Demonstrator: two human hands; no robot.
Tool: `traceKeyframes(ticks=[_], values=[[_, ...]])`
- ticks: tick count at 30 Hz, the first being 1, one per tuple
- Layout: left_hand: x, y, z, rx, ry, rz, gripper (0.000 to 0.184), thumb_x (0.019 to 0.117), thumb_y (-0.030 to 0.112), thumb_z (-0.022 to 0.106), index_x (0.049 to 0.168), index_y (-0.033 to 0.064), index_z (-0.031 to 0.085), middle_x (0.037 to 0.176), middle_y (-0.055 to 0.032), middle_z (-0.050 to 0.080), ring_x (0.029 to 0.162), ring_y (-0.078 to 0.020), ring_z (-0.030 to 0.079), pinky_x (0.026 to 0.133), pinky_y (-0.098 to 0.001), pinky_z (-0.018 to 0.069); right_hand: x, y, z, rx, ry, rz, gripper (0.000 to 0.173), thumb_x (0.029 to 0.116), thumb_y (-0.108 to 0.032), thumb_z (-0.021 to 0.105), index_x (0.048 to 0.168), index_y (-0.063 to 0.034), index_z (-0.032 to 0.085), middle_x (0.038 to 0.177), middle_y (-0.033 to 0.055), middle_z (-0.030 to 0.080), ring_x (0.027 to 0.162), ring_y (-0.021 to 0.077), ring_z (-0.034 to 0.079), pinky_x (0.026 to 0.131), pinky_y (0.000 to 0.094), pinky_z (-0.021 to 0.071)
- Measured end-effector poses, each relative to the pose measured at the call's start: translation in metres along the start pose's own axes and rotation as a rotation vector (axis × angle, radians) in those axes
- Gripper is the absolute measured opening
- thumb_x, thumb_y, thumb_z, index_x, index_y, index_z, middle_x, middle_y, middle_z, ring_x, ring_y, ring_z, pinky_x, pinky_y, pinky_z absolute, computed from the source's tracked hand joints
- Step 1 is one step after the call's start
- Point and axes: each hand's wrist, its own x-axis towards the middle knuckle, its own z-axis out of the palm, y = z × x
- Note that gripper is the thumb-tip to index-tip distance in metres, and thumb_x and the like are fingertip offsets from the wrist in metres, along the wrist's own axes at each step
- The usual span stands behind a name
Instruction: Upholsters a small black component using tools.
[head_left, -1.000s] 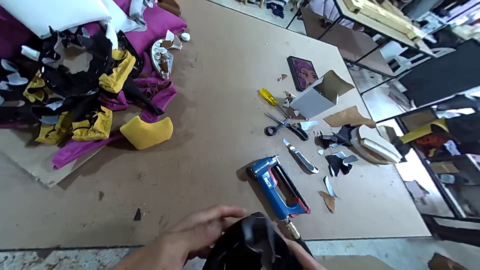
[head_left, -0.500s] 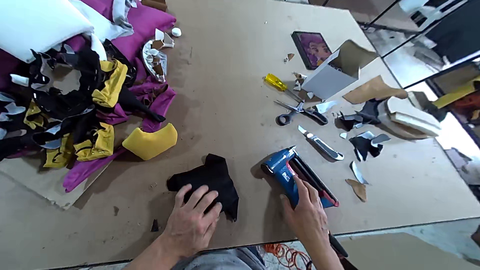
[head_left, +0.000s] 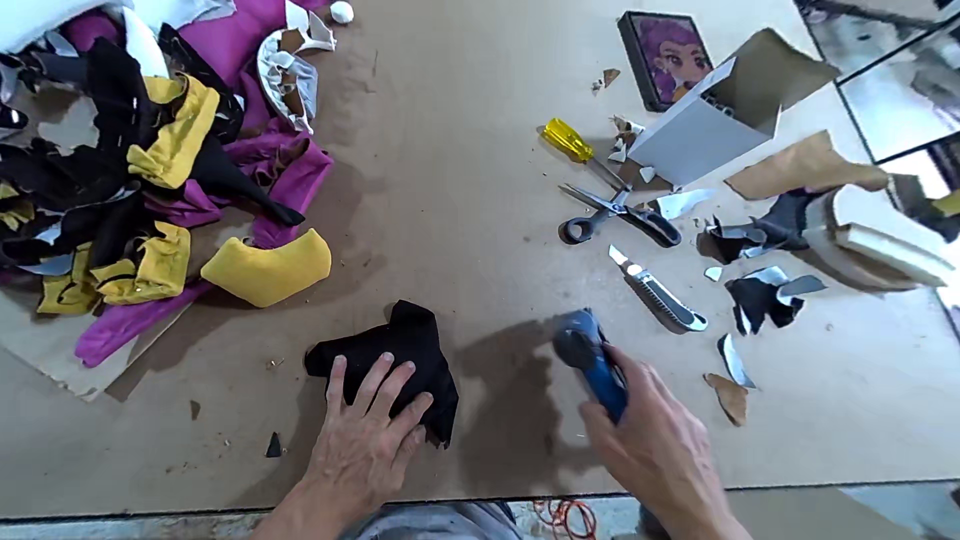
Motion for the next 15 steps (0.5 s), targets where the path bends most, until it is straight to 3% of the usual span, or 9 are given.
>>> traceKeyframes(ticks=[2,3,4,7,15], values=[[0.000,-0.010,-0.001,-0.076,-0.034,0.011,0.039,0.1043,0.053,0.037,0.133,0.0434,0.062,0.157,-0.0001,0.047,0.153,-0.0339,0.029,0.115,-0.0774,0.0128,-0.006,-0.019,-0.036,0.104,-0.188,0.074,0.049,0.0942,-0.032,0.054,0.130,0.0002,0.057,0.089,0.0109,0.070,0.070,0.0264,0.069,0.059,0.0508,0.0558],[0.000,-0.015,0.000,-0.103,-0.050,0.025,0.039,0.1035,0.053,0.039,0.134,0.0450,0.061,0.158,0.0001,0.045,0.154,-0.0361,0.027,0.114,-0.0795,0.0127,-0.008,-0.029,-0.048,0.244,-0.309,0.128,0.046,0.1006,-0.035,0.051,0.133,-0.0019,0.052,0.089,0.0047,0.071,0.066,0.0187,0.071,0.057,0.0427,0.0616],[0.000,-0.019,0.001,-0.121,-0.058,0.036,0.039,0.1032,0.053,0.039,0.135,0.0459,0.060,0.159,0.0004,0.044,0.154,-0.0370,0.026,0.113,-0.0806,0.0133,-0.009,-0.042,-0.056,0.426,-0.415,0.185,0.042,0.1033,-0.030,0.051,0.135,-0.0017,0.047,0.095,0.0044,0.072,0.065,0.0176,0.072,0.056,0.0401,0.0647],[0.000,-0.021,0.007,-0.148,-0.018,0.040,0.035,0.1030,0.053,0.044,0.132,0.0456,0.062,0.158,0.0013,0.047,0.153,-0.0364,0.030,0.112,-0.0798,0.0183,-0.009,-0.083,-0.056,0.718,-0.606,0.366,0.036,0.1016,-0.018,0.051,0.134,-0.0037,0.046,0.109,0.0099,0.074,0.061,0.0236,0.072,0.053,0.0411,0.0646],[-0.002,-0.021,0.015,-0.212,0.089,0.060,0.029,0.1005,0.043,0.053,0.124,0.0385,0.069,0.154,0.0003,0.052,0.152,-0.0383,0.031,0.111,-0.0797,0.0217,0.001,-0.134,-0.035,0.687,-0.673,0.533,0.030,0.1008,-0.020,0.049,0.128,-0.0068,0.052,0.107,0.0106,0.075,0.056,0.0250,0.071,0.047,0.0388,0.0621]])
